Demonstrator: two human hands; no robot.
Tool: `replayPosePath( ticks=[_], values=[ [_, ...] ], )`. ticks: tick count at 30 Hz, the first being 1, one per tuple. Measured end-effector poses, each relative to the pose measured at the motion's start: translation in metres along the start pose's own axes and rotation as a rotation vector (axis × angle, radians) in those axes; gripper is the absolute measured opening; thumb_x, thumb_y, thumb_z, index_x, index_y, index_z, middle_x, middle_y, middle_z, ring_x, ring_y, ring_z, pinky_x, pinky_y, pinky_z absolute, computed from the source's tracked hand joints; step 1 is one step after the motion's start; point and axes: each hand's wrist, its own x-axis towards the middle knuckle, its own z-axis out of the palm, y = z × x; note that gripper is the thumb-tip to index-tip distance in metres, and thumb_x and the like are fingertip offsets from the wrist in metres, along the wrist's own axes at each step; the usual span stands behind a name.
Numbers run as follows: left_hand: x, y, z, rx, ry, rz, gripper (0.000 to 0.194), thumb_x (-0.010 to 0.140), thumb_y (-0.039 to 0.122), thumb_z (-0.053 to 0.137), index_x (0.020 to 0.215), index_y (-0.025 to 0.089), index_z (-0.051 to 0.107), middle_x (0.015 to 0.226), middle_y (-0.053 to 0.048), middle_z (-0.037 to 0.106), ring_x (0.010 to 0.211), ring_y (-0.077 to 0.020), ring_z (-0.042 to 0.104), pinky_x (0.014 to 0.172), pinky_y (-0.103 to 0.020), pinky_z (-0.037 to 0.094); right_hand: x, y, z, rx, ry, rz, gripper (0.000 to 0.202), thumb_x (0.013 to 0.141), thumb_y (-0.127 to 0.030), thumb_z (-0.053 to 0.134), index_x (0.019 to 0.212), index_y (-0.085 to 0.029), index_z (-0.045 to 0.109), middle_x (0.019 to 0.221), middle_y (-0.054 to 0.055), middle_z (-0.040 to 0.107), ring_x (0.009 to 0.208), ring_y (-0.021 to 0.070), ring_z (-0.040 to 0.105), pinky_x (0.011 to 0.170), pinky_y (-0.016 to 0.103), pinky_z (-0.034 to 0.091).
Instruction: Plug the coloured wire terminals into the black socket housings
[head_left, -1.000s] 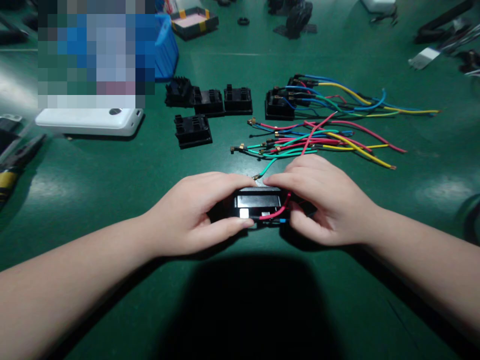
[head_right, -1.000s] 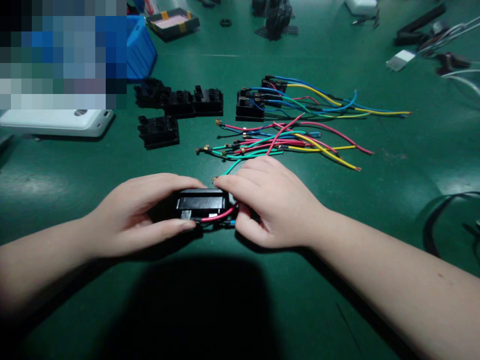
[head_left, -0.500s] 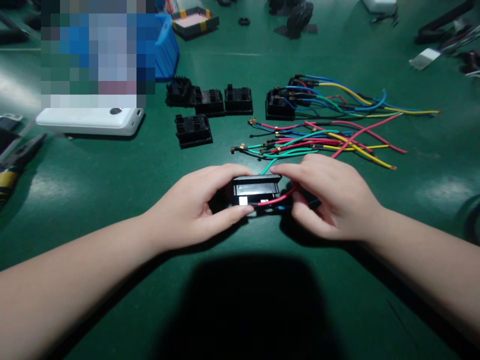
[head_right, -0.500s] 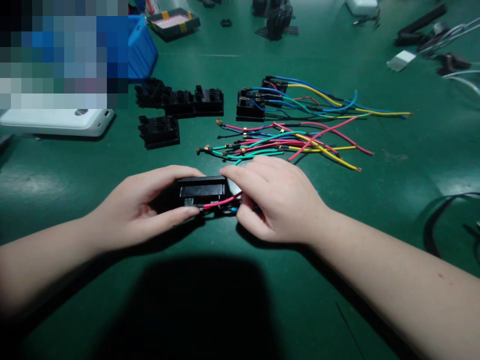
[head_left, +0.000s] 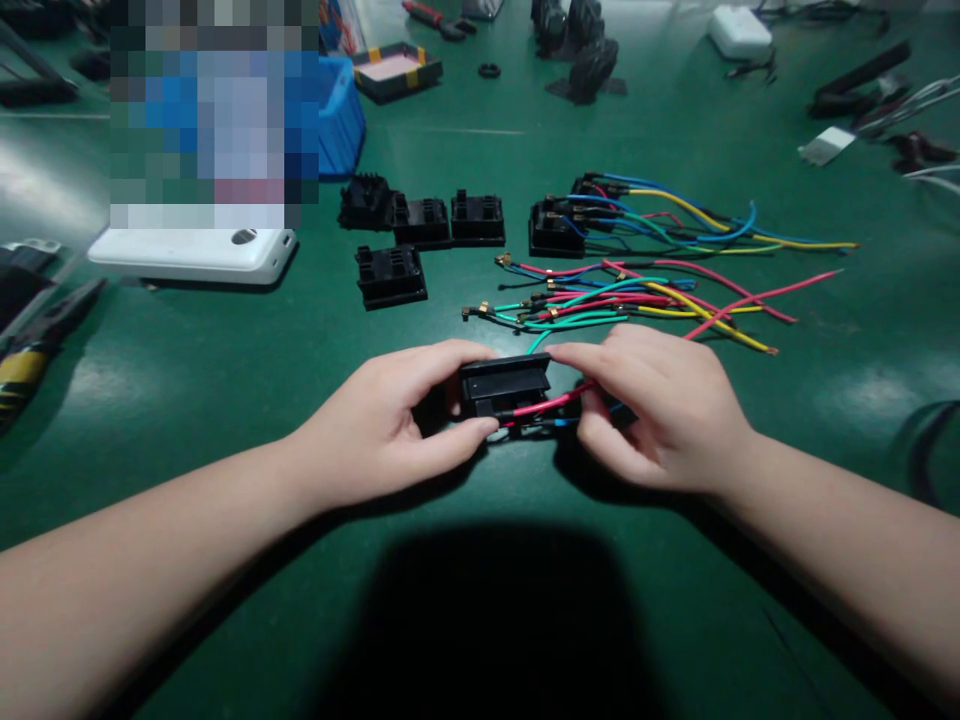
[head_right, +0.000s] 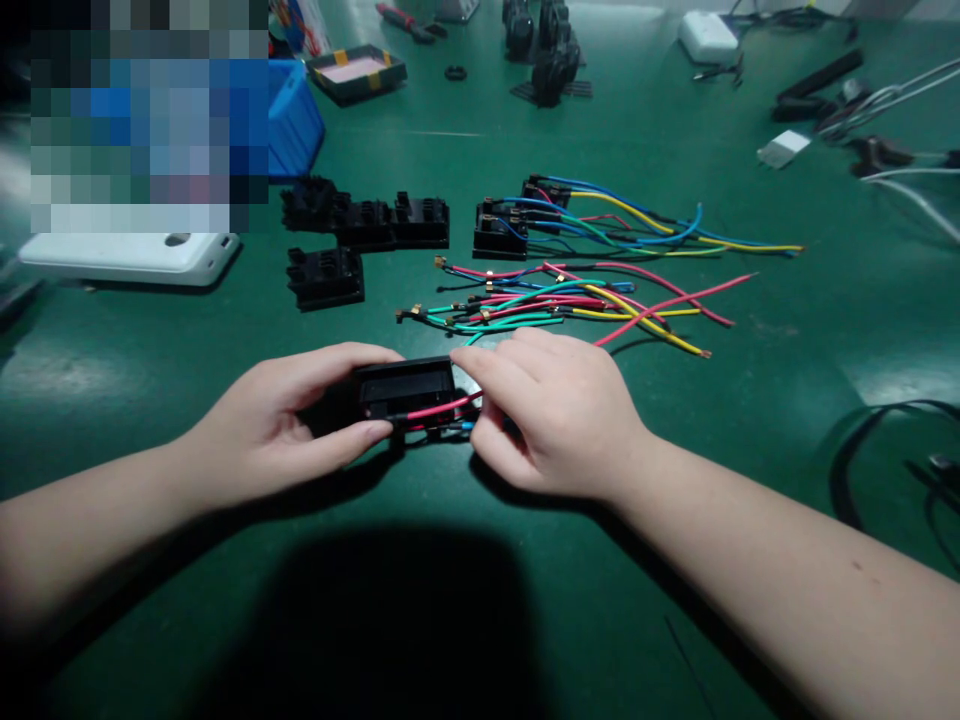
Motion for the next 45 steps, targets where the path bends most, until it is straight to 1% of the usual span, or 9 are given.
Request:
replayPosePath(
  ticks=[3, 6, 12, 14, 20, 29, 34, 39, 45],
  values=[
    [-0.0017, 0.0004, -0.0013, -0.059, -0.010, -0.045, 0.036, 0.085, 0.036, 0.061, 0.116, 0.016, 0.058, 0.105, -0.006, 0.069, 0.091, -0.0204, 0.065, 0.071, -0.025, 0.049, -0.0019, -0.0007, -0.0019, -0.024, 0.018, -0.076, 0.015, 0.081, -0.016, 0.053, 0.088, -0.013, 0.065, 0.067, 0.006, 0.061, 0.061, 0.0180, 0.052, 0.056, 0.031, 0.041],
    [-0.0031, 0.0001, -0.0016, -0.127, -0.008, -0.095, 0.034, 0.086, 0.037, 0.061, 0.114, 0.017, 0.060, 0.105, -0.005, 0.069, 0.092, -0.0207, 0.065, 0.068, -0.024, 0.048, -0.0031, -0.0012, -0.0037, -0.062, 0.026, -0.145, 0.010, 0.082, -0.017, 0.053, 0.080, -0.017, 0.063, 0.069, 0.006, 0.064, 0.060, 0.0175, 0.052, 0.054, 0.031, 0.041],
    [-0.0003, -0.0002, -0.0008, -0.231, -0.053, -0.204, 0.032, 0.086, 0.039, 0.060, 0.109, 0.017, 0.061, 0.094, -0.002, 0.068, 0.080, -0.0174, 0.064, 0.066, -0.025, 0.047, -0.0037, -0.0016, -0.0035, -0.052, 0.017, -0.127, 0.013, 0.084, -0.018, 0.050, 0.080, -0.019, 0.062, 0.069, 0.005, 0.065, 0.059, 0.0162, 0.054, 0.052, 0.031, 0.040],
    [0.0011, -0.0005, -0.0003, -0.208, -0.051, -0.221, 0.032, 0.088, 0.039, 0.058, 0.110, 0.017, 0.060, 0.093, -0.002, 0.068, 0.079, -0.0176, 0.064, 0.067, -0.026, 0.047, -0.0042, -0.0015, -0.0030, -0.035, 0.010, -0.109, 0.012, 0.084, -0.017, 0.051, 0.083, -0.018, 0.063, 0.070, 0.005, 0.065, 0.058, 0.0156, 0.054, 0.052, 0.030, 0.040],
    [0.0045, -0.0018, 0.0002, 0.102, -0.016, -0.099, 0.035, 0.087, 0.043, 0.052, 0.106, 0.015, 0.062, 0.096, -0.005, 0.067, 0.086, -0.0218, 0.060, 0.075, -0.032, 0.042, -0.0050, -0.0007, -0.0029, 0.017, 0.020, -0.079, 0.021, 0.082, -0.014, 0.053, 0.100, -0.013, 0.063, 0.066, 0.003, 0.062, 0.055, 0.0147, 0.053, 0.052, 0.030, 0.040],
    [0.0037, -0.0013, 0.0009, 0.151, -0.062, 0.024, 0.037, 0.092, 0.043, 0.043, 0.102, 0.013, 0.061, 0.092, -0.004, 0.065, 0.087, -0.0206, 0.057, 0.083, -0.034, 0.036, -0.0040, -0.0010, -0.0017, 0.051, 0.016, -0.007, 0.019, 0.082, -0.014, 0.053, 0.098, -0.013, 0.064, 0.065, 0.001, 0.061, 0.056, 0.0144, 0.057, 0.055, 0.028, 0.042],
    [0.0023, -0.0039, 0.0017, 0.125, -0.056, 0.036, 0.038, 0.093, 0.044, 0.040, 0.103, 0.013, 0.060, 0.091, -0.003, 0.065, 0.085, -0.0197, 0.057, 0.082, -0.033, 0.036, -0.0040, -0.0009, -0.0019, 0.051, 0.018, -0.031, 0.019, 0.082, -0.014, 0.053, 0.098, -0.014, 0.063, 0.064, 0.001, 0.061, 0.056, 0.0139, 0.056, 0.055, 0.027, 0.041],
    [0.0041, -0.0016, -0.0006, 0.158, -0.074, -0.022, 0.036, 0.090, 0.041, 0.040, 0.100, 0.013, 0.060, 0.088, -0.004, 0.065, 0.082, -0.0202, 0.056, 0.082, -0.034, 0.037, -0.0040, -0.0003, -0.0011, 0.082, -0.015, -0.088, 0.017, 0.084, -0.015, 0.052, 0.097, -0.013, 0.063, 0.069, 0.004, 0.065, 0.057, 0.0142, 0.055, 0.055, 0.027, 0.041],
    [0.0052, -0.0019, -0.0029, 0.117, -0.121, -0.056, 0.037, 0.089, 0.045, 0.041, 0.100, 0.016, 0.060, 0.086, -0.002, 0.067, 0.080, -0.0209, 0.057, 0.084, -0.035, 0.038, -0.0039, -0.0008, -0.0011, 0.088, -0.063, -0.065, 0.018, 0.085, -0.016, 0.050, 0.097, -0.016, 0.064, 0.070, 0.005, 0.065, 0.058, 0.0151, 0.055, 0.055, 0.028, 0.041]
  ],
)
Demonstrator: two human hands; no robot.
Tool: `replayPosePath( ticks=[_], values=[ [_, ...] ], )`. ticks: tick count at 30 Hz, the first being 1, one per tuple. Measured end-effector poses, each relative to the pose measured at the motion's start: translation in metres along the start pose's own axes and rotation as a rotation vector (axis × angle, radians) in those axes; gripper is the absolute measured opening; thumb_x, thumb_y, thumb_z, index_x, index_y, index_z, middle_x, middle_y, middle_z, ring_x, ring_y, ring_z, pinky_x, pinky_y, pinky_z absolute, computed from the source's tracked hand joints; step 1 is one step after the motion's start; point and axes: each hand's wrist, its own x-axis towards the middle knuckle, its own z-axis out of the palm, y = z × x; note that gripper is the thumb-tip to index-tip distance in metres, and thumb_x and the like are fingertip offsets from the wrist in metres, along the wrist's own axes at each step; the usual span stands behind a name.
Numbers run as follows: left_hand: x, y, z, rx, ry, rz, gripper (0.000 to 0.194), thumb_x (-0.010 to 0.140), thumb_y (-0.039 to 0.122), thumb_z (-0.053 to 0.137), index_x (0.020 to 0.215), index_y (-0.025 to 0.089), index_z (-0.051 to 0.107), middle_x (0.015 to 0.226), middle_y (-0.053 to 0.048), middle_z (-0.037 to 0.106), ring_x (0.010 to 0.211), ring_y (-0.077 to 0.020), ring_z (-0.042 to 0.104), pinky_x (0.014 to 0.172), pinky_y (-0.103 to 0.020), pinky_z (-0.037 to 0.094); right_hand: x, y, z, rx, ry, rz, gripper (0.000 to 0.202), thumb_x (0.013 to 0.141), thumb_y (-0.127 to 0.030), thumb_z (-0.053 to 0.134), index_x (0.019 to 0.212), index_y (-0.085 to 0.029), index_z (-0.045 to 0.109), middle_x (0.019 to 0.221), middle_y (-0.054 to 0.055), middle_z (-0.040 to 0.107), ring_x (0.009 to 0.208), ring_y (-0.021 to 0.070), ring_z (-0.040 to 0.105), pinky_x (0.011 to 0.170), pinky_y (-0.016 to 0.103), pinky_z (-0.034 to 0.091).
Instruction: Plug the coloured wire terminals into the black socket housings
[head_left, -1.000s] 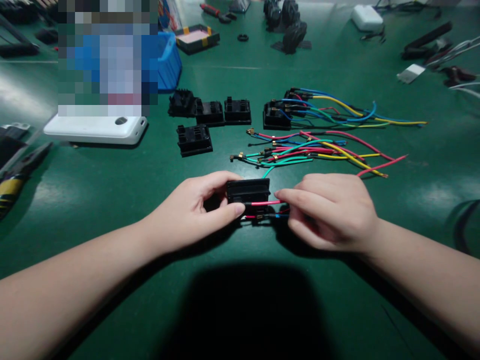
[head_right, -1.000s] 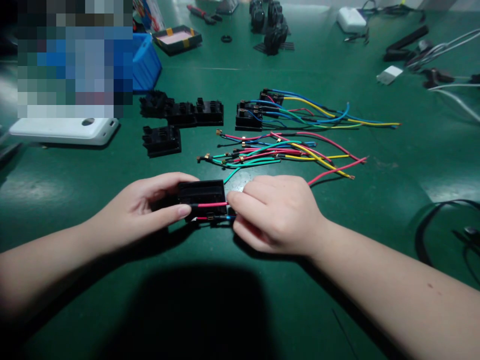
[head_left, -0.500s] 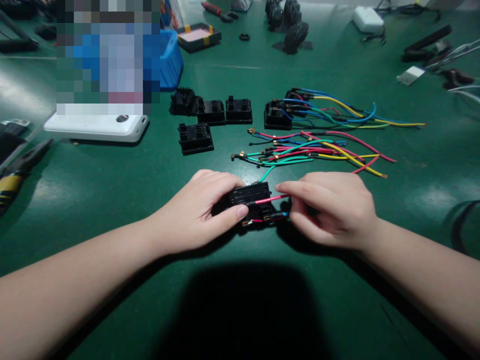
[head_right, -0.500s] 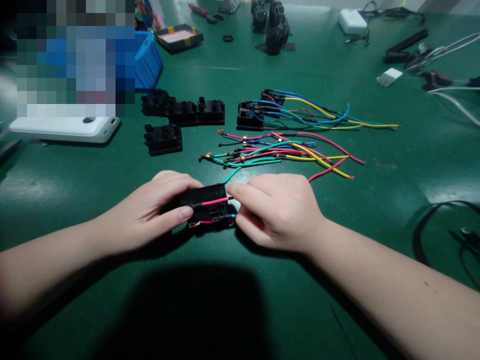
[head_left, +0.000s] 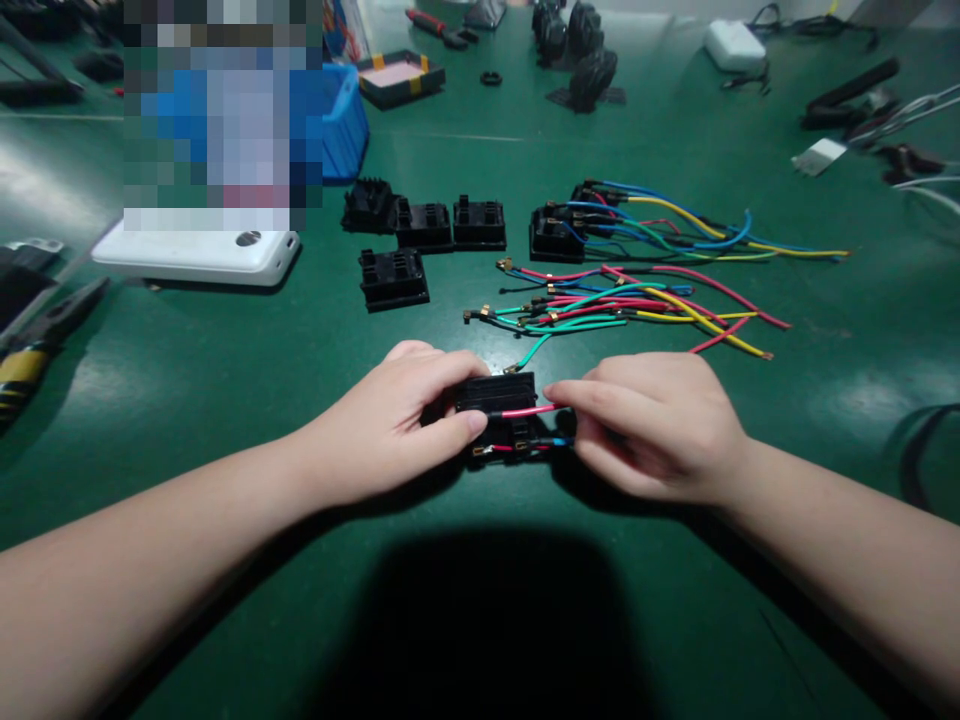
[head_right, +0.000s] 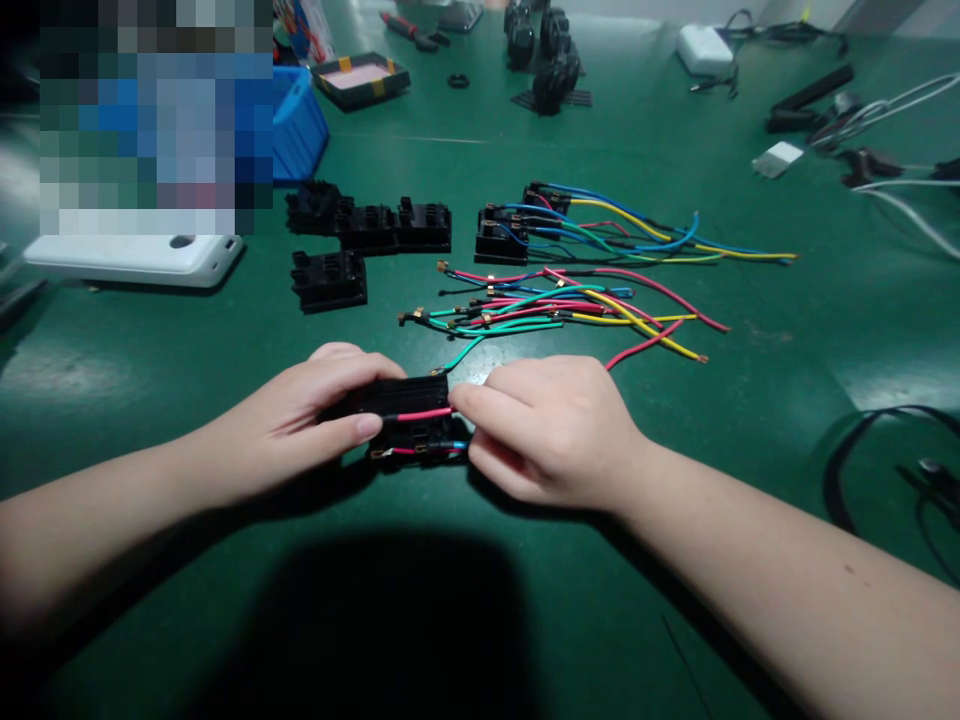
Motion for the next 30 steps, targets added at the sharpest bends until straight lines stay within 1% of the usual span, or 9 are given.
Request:
replayPosePath(
  ticks=[5, 8, 11, 13, 15, 20, 23, 26, 30],
  values=[
    [0.000, -0.001, 0.001, -0.001, -0.007, 0.014, 0.034, 0.087, 0.041, 0.039, 0.101, 0.016, 0.059, 0.086, -0.003, 0.065, 0.081, -0.0214, 0.055, 0.085, -0.038, 0.037, 0.002, -0.003, -0.002, 0.053, 0.057, 0.046, 0.017, 0.084, -0.016, 0.050, 0.091, -0.018, 0.065, 0.067, 0.003, 0.065, 0.057, 0.0151, 0.055, 0.058, 0.029, 0.042],
    [0.000, -0.001, 0.002, -0.001, -0.005, 0.049, 0.033, 0.086, 0.038, 0.040, 0.102, 0.015, 0.059, 0.087, -0.004, 0.064, 0.082, -0.0214, 0.055, 0.085, -0.039, 0.035, 0.005, 0.000, -0.003, 0.029, 0.110, 0.159, 0.017, 0.085, -0.016, 0.049, 0.089, -0.016, 0.066, 0.069, 0.004, 0.066, 0.062, 0.0167, 0.058, 0.062, 0.030, 0.044],
    [-0.001, -0.001, 0.003, -0.005, 0.012, 0.066, 0.033, 0.088, 0.036, 0.041, 0.105, 0.015, 0.059, 0.096, -0.006, 0.064, 0.090, -0.0225, 0.055, 0.087, -0.039, 0.034, 0.007, 0.010, -0.001, -0.104, 0.118, 0.307, 0.018, 0.084, -0.017, 0.050, 0.093, -0.014, 0.066, 0.082, 0.009, 0.069, 0.077, 0.0229, 0.062, 0.072, 0.036, 0.046],
    [-0.001, -0.001, 0.004, 0.000, 0.024, 0.066, 0.032, 0.089, 0.034, 0.041, 0.107, 0.015, 0.059, 0.102, -0.007, 0.062, 0.096, -0.0229, 0.054, 0.089, -0.039, 0.034, 0.007, 0.018, 0.002, -0.175, 0.080, 0.385, 0.020, 0.083, -0.017, 0.051, 0.098, -0.014, 0.065, 0.093, 0.012, 0.069, 0.090, 0.0274, 0.061, 0.079, 0.040, 0.045],
    [-0.002, -0.001, 0.004, 0.002, 0.030, 0.065, 0.030, 0.089, 0.033, 0.041, 0.107, 0.016, 0.059, 0.105, -0.007, 0.061, 0.098, -0.0229, 0.053, 0.090, -0.039, 0.035, 0.006, 0.025, 0.006, -0.203, 0.030, 0.437, 0.022, 0.083, -0.017, 0.052, 0.101, -0.016, 0.064, 0.100, 0.012, 0.068, 0.097, 0.0292, 0.060, 0.082, 0.042, 0.044],
    [-0.002, -0.001, 0.004, 0.011, 0.039, 0.065, 0.031, 0.091, 0.032, 0.041, 0.111, 0.017, 0.059, 0.111, -0.008, 0.061, 0.104, -0.0241, 0.051, 0.094, -0.041, 0.036, 0.004, 0.029, 0.013, -0.166, -0.034, 0.451, 0.020, 0.082, -0.019, 0.055, 0.100, -0.019, 0.063, 0.104, 0.011, 0.066, 0.098, 0.0283, 0.058, 0.083, 0.043, 0.043],
    [-0.002, -0.001, 0.004, 0.000, 0.061, 0.072, 0.030, 0.091, 0.026, 0.042, 0.114, 0.018, 0.058, 0.116, -0.008, 0.060, 0.109, -0.0233, 0.051, 0.098, -0.040, 0.036, 0.003, 0.028, 0.014, -0.162, -0.053, 0.450, 0.020, 0.081, -0.018, 0.056, 0.099, -0.019, 0.063, 0.106, 0.011, 0.066, 0.099, 0.0281, 0.058, 0.084, 0.044, 0.043],
    [-0.003, 0.000, 0.004, -0.018, 0.076, 0.094, 0.027, 0.091, 0.022, 0.043, 0.113, 0.018, 0.059, 0.115, -0.007, 0.061, 0.110, -0.0213, 0.051, 0.099, -0.037, 0.038, 0.004, 0.028, 0.013, -0.160, -0.056, 0.442, 0.014, 0.082, -0.020, 0.056, 0.095, -0.019, 0.063, 0.104, 0.012, 0.066, 0.098, 0.0279, 0.058, 0.083, 0.044, 0.043],
    [-0.004, 0.002, 0.005, -0.059, 0.087, 0.161, 0.024, 0.092, 0.023, 0.046, 0.112, 0.017, 0.059, 0.112, -0.007, 0.061, 0.107, -0.0197, 0.052, 0.098, -0.034, 0.040, 0.006, 0.027, 0.013, -0.158, -0.056, 0.436, 0.005, 0.084, -0.022, 0.056, 0.085, -0.019, 0.060, 0.101, 0.010, 0.067, 0.097, 0.0270, 0.058, 0.084, 0.043, 0.042]
  ],
)
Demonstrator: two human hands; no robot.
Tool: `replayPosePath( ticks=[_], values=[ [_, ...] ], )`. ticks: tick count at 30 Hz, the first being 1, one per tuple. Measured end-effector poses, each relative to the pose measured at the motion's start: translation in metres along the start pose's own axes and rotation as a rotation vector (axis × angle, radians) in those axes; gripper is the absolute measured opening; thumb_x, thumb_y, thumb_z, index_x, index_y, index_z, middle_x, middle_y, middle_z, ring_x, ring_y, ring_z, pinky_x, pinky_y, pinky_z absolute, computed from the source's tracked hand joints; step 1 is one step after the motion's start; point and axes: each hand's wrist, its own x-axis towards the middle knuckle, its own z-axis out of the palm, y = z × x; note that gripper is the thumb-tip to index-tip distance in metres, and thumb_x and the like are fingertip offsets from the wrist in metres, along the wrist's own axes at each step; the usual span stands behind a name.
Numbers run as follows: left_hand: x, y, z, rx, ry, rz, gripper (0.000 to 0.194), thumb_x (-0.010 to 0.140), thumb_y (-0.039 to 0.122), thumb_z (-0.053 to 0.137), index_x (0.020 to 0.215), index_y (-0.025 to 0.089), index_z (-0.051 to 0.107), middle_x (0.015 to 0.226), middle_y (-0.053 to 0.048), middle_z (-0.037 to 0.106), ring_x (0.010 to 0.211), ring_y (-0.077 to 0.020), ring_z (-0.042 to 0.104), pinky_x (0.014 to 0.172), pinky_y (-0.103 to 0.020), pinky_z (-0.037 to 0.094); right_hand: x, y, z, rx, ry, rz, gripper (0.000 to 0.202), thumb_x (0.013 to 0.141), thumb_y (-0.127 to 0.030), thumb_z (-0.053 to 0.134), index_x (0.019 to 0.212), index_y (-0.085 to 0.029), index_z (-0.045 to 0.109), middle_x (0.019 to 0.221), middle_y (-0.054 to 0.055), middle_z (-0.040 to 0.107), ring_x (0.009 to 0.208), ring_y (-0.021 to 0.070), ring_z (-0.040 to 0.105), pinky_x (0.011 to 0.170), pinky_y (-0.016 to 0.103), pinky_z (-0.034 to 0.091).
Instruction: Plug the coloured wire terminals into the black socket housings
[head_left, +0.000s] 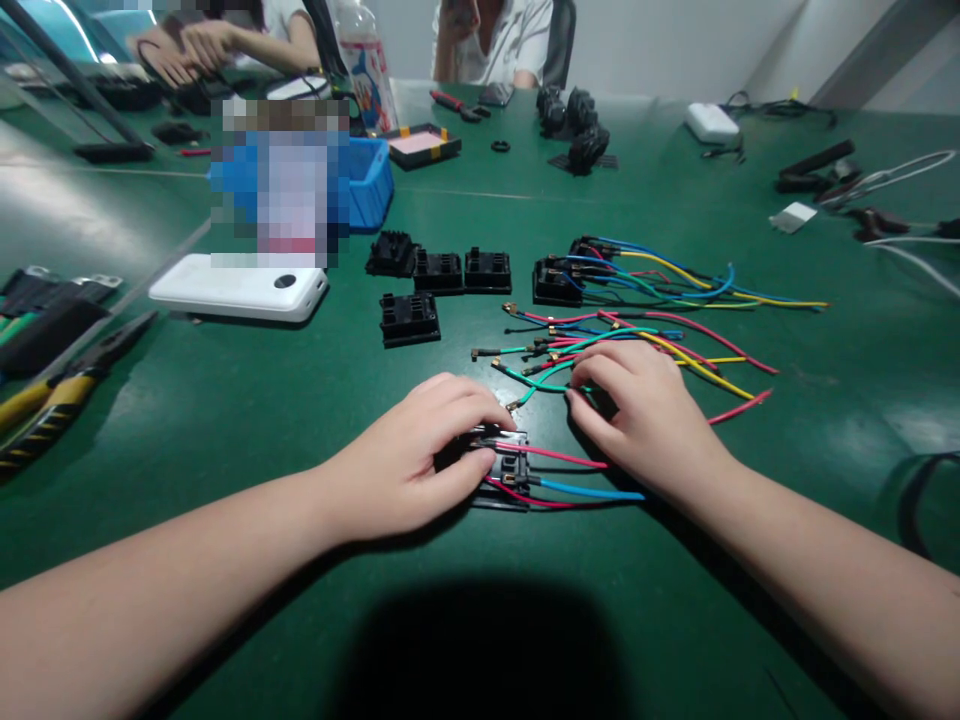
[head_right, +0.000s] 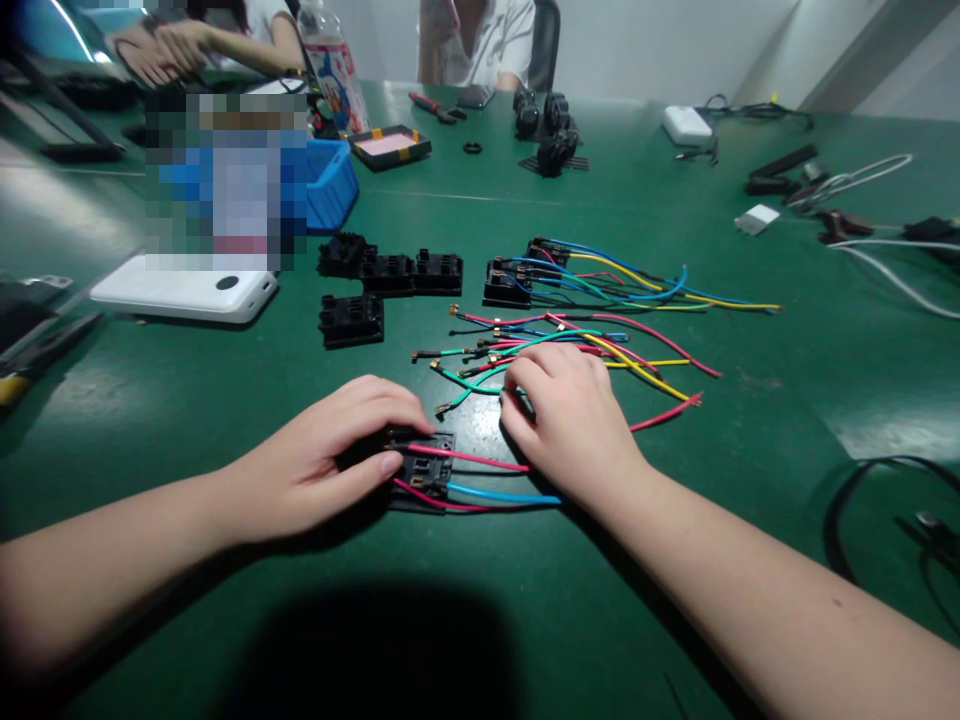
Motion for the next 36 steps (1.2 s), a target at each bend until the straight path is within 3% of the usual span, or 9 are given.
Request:
replayPosePath(
  ticks=[9, 16, 22, 28, 30, 33, 36],
  values=[
    [0.001, 0.000, -0.001, 0.018, -0.092, 0.052, 0.032, 0.088, 0.035, 0.058, 0.115, 0.017, 0.056, 0.114, -0.008, 0.060, 0.108, -0.0215, 0.052, 0.097, -0.036, 0.040, -0.001, 0.000, 0.002, 0.051, -0.021, -0.071, 0.012, 0.087, -0.021, 0.055, 0.094, -0.019, 0.064, 0.106, 0.010, 0.066, 0.100, 0.0261, 0.057, 0.085, 0.043, 0.042],
    [0.003, -0.001, 0.001, 0.065, -0.098, 0.032, 0.035, 0.085, 0.038, 0.062, 0.114, 0.019, 0.057, 0.111, -0.009, 0.063, 0.102, -0.0234, 0.054, 0.091, -0.038, 0.043, -0.001, -0.004, -0.001, 0.105, -0.045, -0.119, 0.011, 0.088, -0.016, 0.049, 0.092, -0.017, 0.059, 0.094, 0.010, 0.067, 0.088, 0.0238, 0.059, 0.076, 0.036, 0.045],
    [0.003, 0.000, 0.002, 0.065, -0.078, 0.027, 0.034, 0.085, 0.036, 0.063, 0.113, 0.018, 0.059, 0.107, -0.007, 0.064, 0.100, -0.0217, 0.055, 0.089, -0.036, 0.043, -0.007, -0.006, -0.002, 0.177, 0.103, -0.043, 0.014, 0.089, -0.013, 0.045, 0.099, -0.022, 0.049, 0.081, 0.005, 0.065, 0.070, 0.0198, 0.062, 0.060, 0.030, 0.046],
    [0.003, -0.001, 0.002, 0.094, 0.001, -0.032, 0.030, 0.086, 0.037, 0.062, 0.108, 0.017, 0.060, 0.102, -0.005, 0.065, 0.095, -0.0207, 0.055, 0.086, -0.035, 0.042, -0.012, -0.007, -0.003, 0.291, 0.308, -0.097, 0.036, 0.090, -0.012, 0.047, 0.123, -0.026, 0.042, 0.111, 0.008, 0.063, 0.085, 0.0185, 0.065, 0.072, 0.030, 0.051],
    [0.003, -0.001, 0.001, 0.106, 0.030, -0.051, 0.029, 0.087, 0.037, 0.061, 0.108, 0.017, 0.060, 0.101, -0.005, 0.065, 0.096, -0.0208, 0.055, 0.086, -0.035, 0.042, -0.012, -0.008, -0.006, 0.290, 0.277, -0.173, 0.034, 0.090, -0.013, 0.048, 0.120, -0.026, 0.045, 0.106, 0.007, 0.065, 0.084, 0.0183, 0.065, 0.071, 0.029, 0.050],
    [0.003, -0.001, 0.002, 0.111, 0.050, -0.060, 0.028, 0.087, 0.036, 0.060, 0.108, 0.017, 0.060, 0.103, -0.005, 0.065, 0.098, -0.0210, 0.055, 0.089, -0.036, 0.041, -0.010, -0.009, -0.011, 0.240, 0.152, -0.294, 0.020, 0.090, -0.014, 0.045, 0.107, -0.023, 0.052, 0.081, 0.003, 0.063, 0.068, 0.0167, 0.060, 0.059, 0.027, 0.046],
    [0.002, -0.001, 0.003, 0.130, 0.068, -0.073, 0.029, 0.087, 0.036, 0.060, 0.108, 0.017, 0.060, 0.104, -0.005, 0.065, 0.099, -0.0214, 0.055, 0.089, -0.036, 0.041, -0.009, -0.011, -0.015, 0.185, 0.083, -0.313, 0.013, 0.091, -0.017, 0.045, 0.097, -0.020, 0.055, 0.070, 0.002, 0.058, 0.057, 0.0150, 0.052, 0.052, 0.026, 0.039]
  ],
)
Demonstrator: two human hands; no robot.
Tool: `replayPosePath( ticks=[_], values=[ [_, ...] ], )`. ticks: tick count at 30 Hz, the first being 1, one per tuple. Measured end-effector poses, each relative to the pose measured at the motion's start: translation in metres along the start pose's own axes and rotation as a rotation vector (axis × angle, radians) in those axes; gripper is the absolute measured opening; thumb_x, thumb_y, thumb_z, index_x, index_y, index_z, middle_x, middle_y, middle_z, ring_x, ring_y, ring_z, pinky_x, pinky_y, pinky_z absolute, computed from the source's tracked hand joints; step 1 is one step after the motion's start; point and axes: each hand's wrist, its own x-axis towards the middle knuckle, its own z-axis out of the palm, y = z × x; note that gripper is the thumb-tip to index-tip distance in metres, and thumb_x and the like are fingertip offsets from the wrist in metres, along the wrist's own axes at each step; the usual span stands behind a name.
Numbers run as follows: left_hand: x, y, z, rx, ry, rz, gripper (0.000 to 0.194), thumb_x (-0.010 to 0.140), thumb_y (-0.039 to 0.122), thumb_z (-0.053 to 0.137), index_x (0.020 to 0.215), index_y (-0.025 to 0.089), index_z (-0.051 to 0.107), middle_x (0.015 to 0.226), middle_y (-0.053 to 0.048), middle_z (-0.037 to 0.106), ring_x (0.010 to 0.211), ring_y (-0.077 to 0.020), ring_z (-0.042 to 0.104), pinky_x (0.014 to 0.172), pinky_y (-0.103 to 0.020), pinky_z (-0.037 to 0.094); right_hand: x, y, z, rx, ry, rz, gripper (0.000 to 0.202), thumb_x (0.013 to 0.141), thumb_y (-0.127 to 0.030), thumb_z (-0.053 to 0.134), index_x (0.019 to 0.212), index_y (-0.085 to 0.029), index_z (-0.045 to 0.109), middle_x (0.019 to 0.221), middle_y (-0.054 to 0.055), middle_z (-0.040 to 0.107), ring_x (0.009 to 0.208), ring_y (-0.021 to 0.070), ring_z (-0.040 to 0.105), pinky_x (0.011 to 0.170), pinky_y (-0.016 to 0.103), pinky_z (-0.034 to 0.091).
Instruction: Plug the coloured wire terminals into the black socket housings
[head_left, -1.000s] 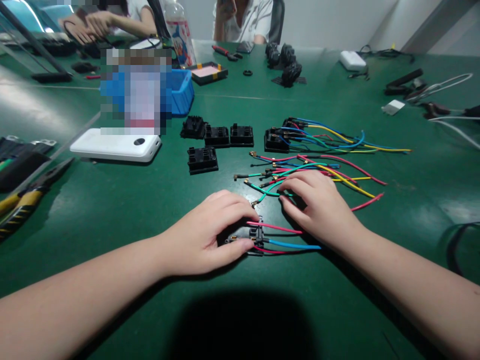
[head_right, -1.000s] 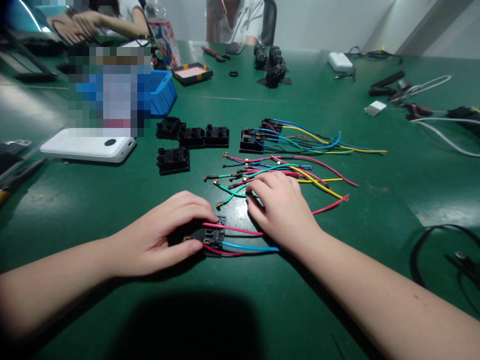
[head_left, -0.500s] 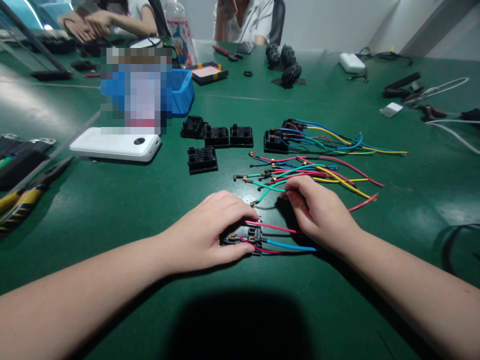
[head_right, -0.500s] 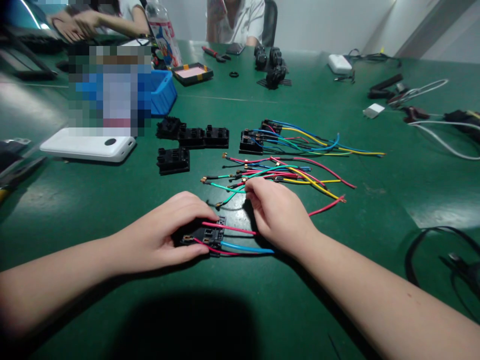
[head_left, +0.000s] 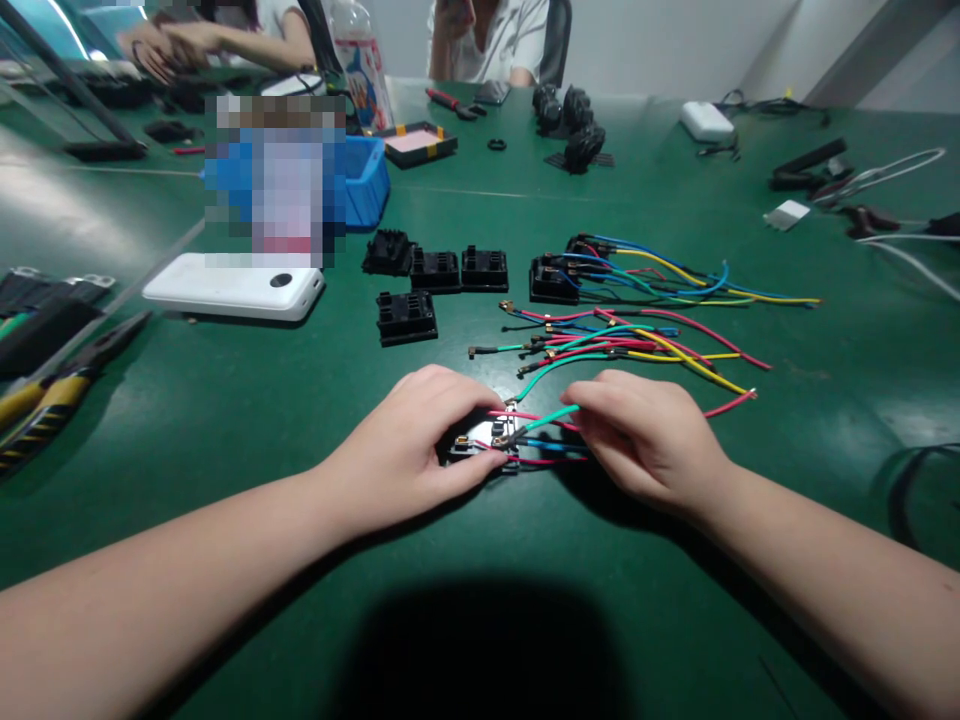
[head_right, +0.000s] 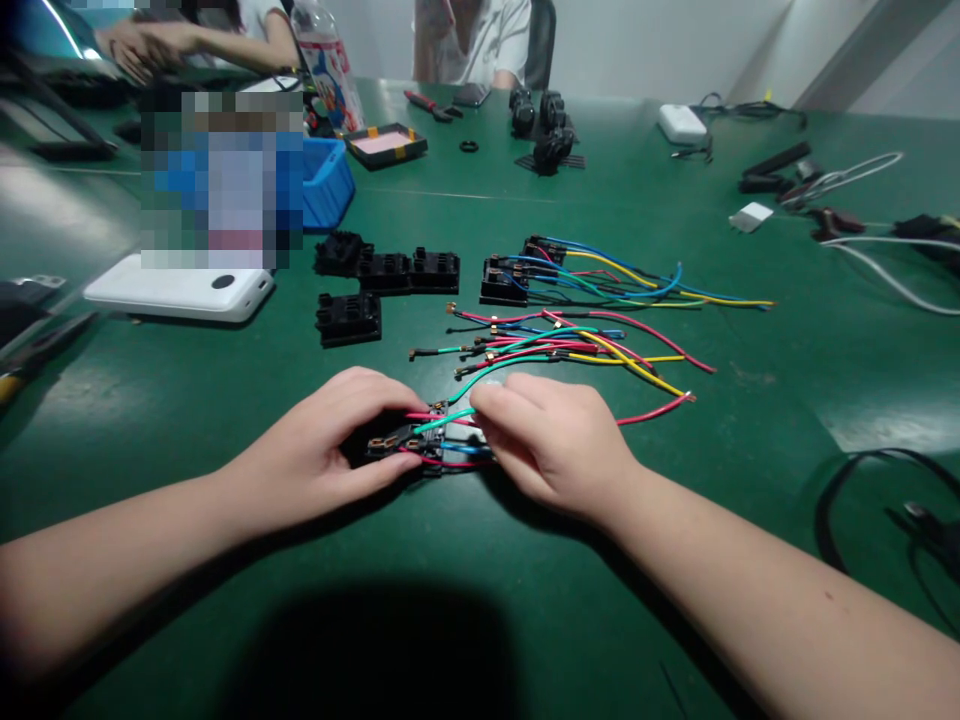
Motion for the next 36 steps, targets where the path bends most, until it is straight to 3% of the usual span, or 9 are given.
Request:
replayPosePath(
  ticks=[9, 17, 36],
  values=[
    [-0.0005, -0.0018, 0.0006, 0.043, 0.089, -0.021, 0.029, 0.086, 0.036, 0.062, 0.107, 0.017, 0.061, 0.104, -0.004, 0.066, 0.099, -0.0205, 0.057, 0.090, -0.035, 0.042, -0.0012, -0.0014, 0.0029, -0.040, 0.010, 0.066, 0.015, 0.090, -0.019, 0.048, 0.091, -0.018, 0.063, 0.069, 0.003, 0.059, 0.059, 0.0142, 0.052, 0.057, 0.025, 0.039],
    [-0.0015, -0.0027, 0.0004, 0.008, 0.156, 0.047, 0.023, 0.089, 0.026, 0.056, 0.109, 0.014, 0.059, 0.107, -0.004, 0.064, 0.102, -0.0167, 0.057, 0.093, -0.030, 0.043, -0.0009, -0.0006, 0.0029, -0.001, 0.008, 0.089, 0.014, 0.089, -0.019, 0.050, 0.090, -0.017, 0.064, 0.068, 0.002, 0.060, 0.058, 0.0133, 0.053, 0.056, 0.025, 0.040],
    [-0.0024, 0.0006, -0.0002, 0.016, 0.151, 0.077, 0.024, 0.083, 0.015, 0.056, 0.107, 0.012, 0.059, 0.105, -0.006, 0.064, 0.100, -0.0177, 0.057, 0.092, -0.030, 0.044, -0.0005, -0.0004, 0.0034, 0.011, -0.060, 0.112, 0.014, 0.088, -0.019, 0.051, 0.087, -0.016, 0.064, 0.072, 0.003, 0.065, 0.062, 0.0140, 0.058, 0.059, 0.025, 0.042]
  ],
)
